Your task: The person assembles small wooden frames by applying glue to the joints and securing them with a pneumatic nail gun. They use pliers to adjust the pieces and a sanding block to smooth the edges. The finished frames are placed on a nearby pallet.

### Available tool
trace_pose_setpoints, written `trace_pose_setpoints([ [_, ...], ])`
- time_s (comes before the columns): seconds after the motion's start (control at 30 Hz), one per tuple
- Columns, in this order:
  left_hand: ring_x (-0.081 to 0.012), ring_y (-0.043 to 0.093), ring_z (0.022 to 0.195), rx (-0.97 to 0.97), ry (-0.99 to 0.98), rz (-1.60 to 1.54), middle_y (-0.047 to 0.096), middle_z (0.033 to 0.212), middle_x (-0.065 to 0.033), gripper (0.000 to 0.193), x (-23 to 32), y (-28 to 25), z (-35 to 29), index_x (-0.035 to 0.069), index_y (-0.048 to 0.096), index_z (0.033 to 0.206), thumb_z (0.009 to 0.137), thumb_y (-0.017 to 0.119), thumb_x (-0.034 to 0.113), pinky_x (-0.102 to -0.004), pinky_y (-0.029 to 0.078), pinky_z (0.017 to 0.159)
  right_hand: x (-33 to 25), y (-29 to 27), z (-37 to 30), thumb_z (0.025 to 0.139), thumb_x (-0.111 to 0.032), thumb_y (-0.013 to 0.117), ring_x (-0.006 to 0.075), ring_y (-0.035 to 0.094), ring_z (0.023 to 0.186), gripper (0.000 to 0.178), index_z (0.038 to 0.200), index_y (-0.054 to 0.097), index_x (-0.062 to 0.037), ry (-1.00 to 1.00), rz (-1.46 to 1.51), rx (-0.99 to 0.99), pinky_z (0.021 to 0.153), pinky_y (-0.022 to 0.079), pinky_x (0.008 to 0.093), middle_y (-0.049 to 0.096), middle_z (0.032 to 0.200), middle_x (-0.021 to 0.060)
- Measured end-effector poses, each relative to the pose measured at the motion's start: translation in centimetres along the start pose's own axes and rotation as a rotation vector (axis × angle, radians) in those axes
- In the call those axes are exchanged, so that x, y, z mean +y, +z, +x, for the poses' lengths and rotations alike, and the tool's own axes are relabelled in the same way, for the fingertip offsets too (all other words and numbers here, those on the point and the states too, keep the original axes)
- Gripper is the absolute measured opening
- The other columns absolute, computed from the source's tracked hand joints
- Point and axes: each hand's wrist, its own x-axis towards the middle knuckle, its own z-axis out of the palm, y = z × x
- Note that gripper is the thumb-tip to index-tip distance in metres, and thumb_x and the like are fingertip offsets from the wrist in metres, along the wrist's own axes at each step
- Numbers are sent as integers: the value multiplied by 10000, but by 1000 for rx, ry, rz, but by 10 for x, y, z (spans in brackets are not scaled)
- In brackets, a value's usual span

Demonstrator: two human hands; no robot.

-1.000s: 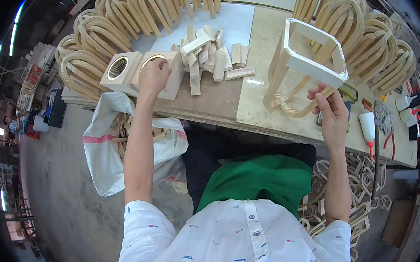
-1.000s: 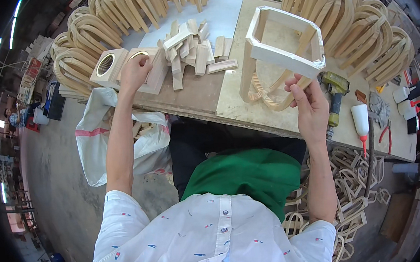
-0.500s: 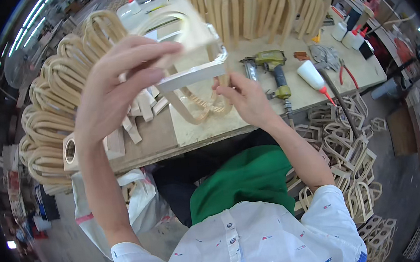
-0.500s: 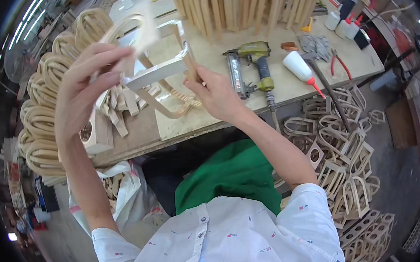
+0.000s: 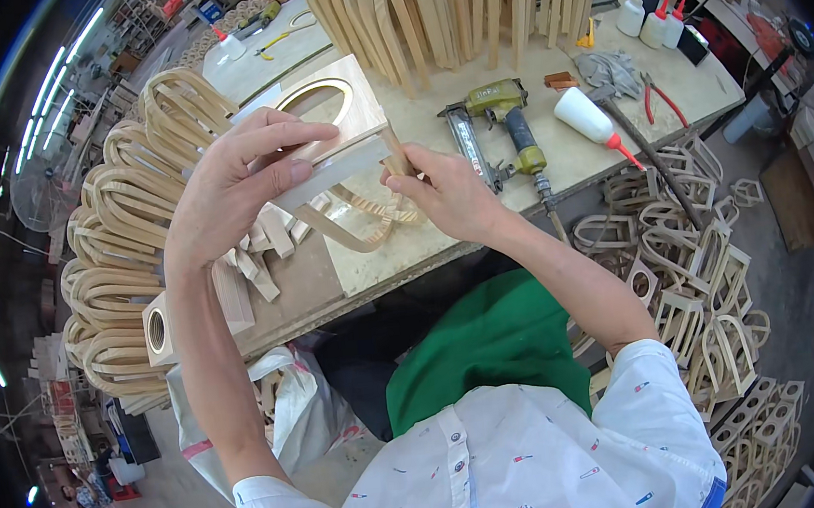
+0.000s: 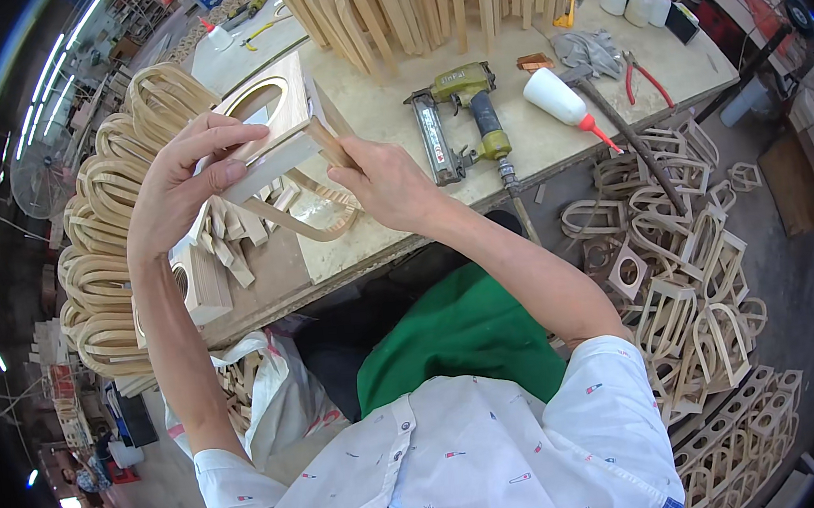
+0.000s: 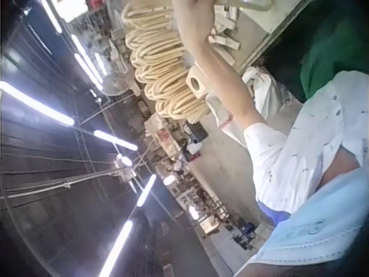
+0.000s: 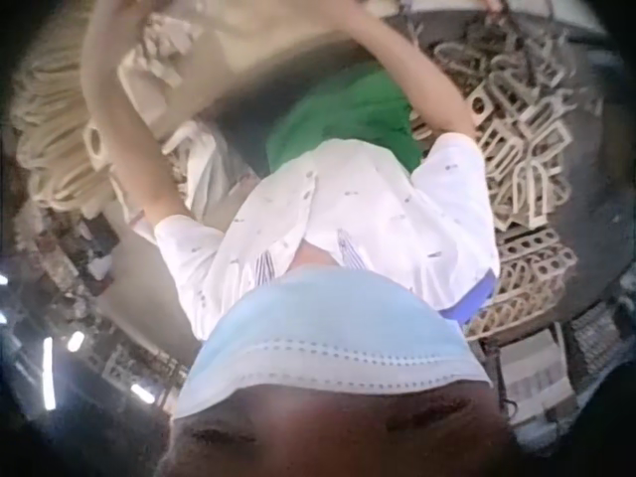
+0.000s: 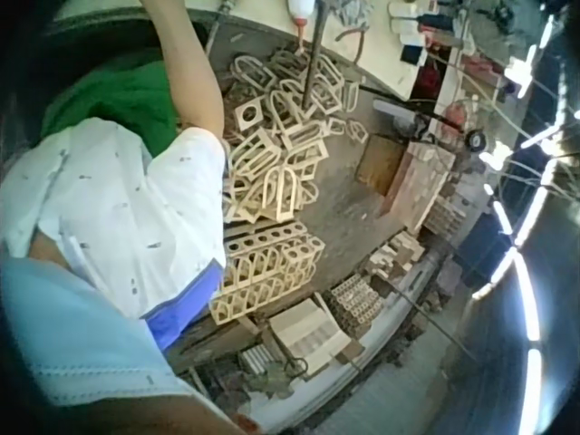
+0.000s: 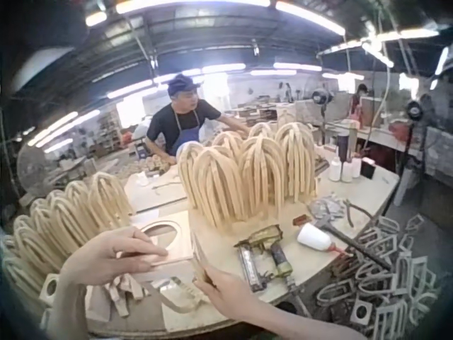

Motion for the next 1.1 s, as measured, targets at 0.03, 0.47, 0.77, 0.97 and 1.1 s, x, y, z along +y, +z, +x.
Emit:
trace_pose_setpoints([
  [0.03, -133, 497, 931, 4, -4, -9, 573, 975, -15, 281, -1, 0, 0, 64, 680, 1109, 830, 650, 82, -265, 378, 812, 0, 0, 0, 918, -189, 583, 231, 607, 738, 228, 1023, 561, 12, 1, -9, 1, 678, 475, 338, 627, 828, 140],
  [0.47, -175, 524, 1047, 176, -31, 123, 574, 1108, -69, 388, 23, 29, 0, 46, 644, 1167, 782, 689, 55, -305, 415, 901, 4, 2, 1, 912, -184, 582, 315, 564, 682, 222, 948, 535, 30, -81, 48, 57, 623, 431, 401, 569, 752, 186],
  [0.77, -142, 625, 874, 356, -103, 79, 665, 1029, -91, 294, 25, 55, 12, 26, 673, 1104, 809, 678, 26, -262, 498, 760, 4, 4, 4, 877, -148, 590, 433, 571, 736, 204, 909, 518, 41, -142, 86, 97, 632, 426, 463, 574, 765, 254],
  [0.97, -119, 568, 999, 300, -113, 43, 616, 1113, -81, 306, 19, 55, 11, -14, 635, 1168, 865, 631, 22, -237, 455, 865, 5, 5, 3, 871, -136, 593, 436, 572, 746, 200, 905, 516, 45, -155, 114, 111, 643, 431, 467, 575, 771, 258],
  [1.1, -127, 619, 889, 389, -72, 55, 664, 1040, -88, 283, 17, 61, 13, 14, 677, 1100, 817, 671, 17, -251, 497, 767, 4, 4, 3, 869, -133, 594, 436, 571, 745, 196, 902, 520, 46, -149, 106, 110, 645, 431, 469, 575, 770, 258],
])
